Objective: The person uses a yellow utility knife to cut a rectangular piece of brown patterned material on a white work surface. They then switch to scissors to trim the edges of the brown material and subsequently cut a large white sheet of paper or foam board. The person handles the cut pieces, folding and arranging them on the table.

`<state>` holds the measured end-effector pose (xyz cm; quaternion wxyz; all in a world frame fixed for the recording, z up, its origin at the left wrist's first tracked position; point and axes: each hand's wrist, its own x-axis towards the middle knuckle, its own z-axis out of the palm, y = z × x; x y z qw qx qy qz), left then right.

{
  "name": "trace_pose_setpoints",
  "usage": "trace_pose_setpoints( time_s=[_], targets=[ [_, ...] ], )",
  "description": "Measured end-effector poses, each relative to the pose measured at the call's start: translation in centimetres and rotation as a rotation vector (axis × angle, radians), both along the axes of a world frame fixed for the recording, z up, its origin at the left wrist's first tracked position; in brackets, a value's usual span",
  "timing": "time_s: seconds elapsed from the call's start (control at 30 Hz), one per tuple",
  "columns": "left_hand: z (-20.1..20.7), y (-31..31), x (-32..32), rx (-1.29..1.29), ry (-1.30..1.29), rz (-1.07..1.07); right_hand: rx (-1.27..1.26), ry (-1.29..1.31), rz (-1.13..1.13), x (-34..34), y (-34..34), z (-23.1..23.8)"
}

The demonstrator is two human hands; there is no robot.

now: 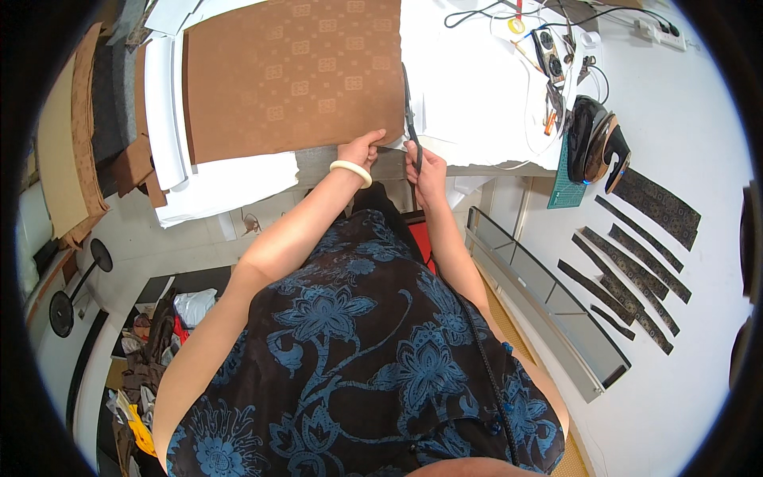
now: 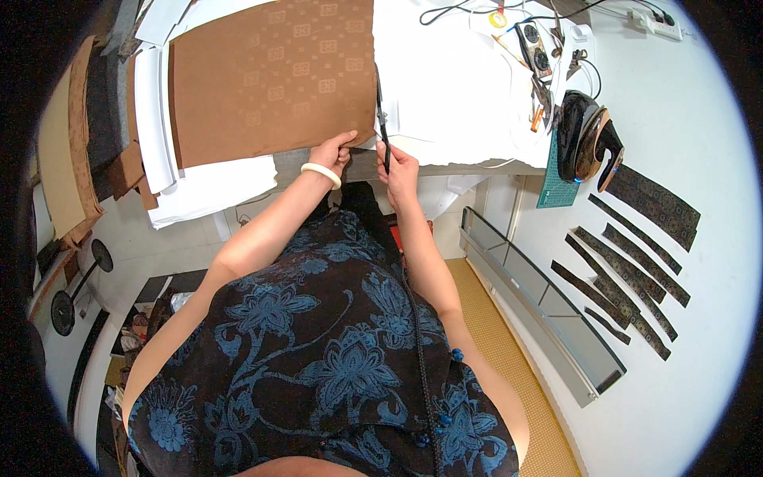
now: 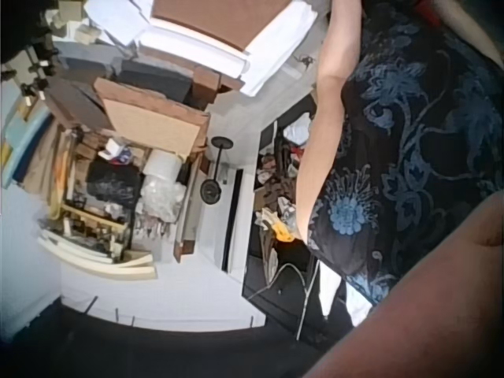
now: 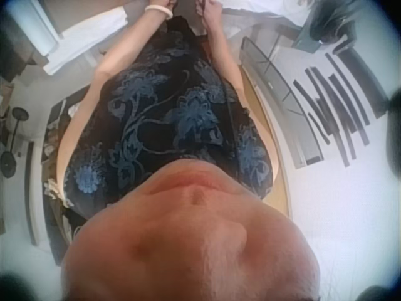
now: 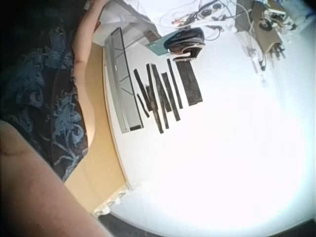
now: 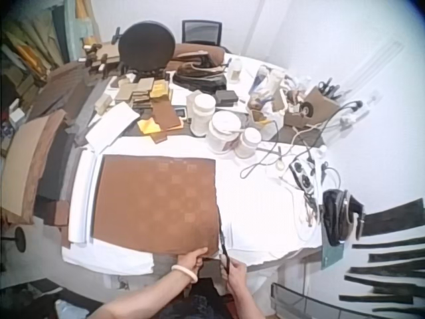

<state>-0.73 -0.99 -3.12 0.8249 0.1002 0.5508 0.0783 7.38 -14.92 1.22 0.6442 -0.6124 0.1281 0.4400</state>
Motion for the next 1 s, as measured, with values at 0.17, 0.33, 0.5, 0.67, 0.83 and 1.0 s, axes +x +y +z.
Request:
trace_pose_setpoints(
  time_s=[0.17,0.33,0.5,0.67,0.83,1.0],
  targets=[
    [0.2,-0.1,-0.1,0.02,0.002,-0.007,0.018,-0.009,0.001,-0.3,-0.1,-0.1],
    [0.4,0.1,-0.5,0.018,-0.013,-0.03,-0.024,-0.012,0.018,0.3,0.2,0.4],
    [1.0,-0.4,-0.8,0.045,-0.022,-0.016,-0.007,-0.008,0.019,1.2,0.7,-0.1],
    [0.9,-0.4,-1.1,0.01,-0.012,-0.03,0.006,-0.002,0.013,1.1,0.9,-0.1],
    [0.9,-0.4,-1.3,0.018,-0.026,-0.03,0.002,-0.002,0.011,0.9,0.8,-0.3],
    [1.9,0.4,-1.1,-0.049,-0.007,-0.008,0.005,-0.011,0.001,0.8,0.5,-0.5]
  ],
)
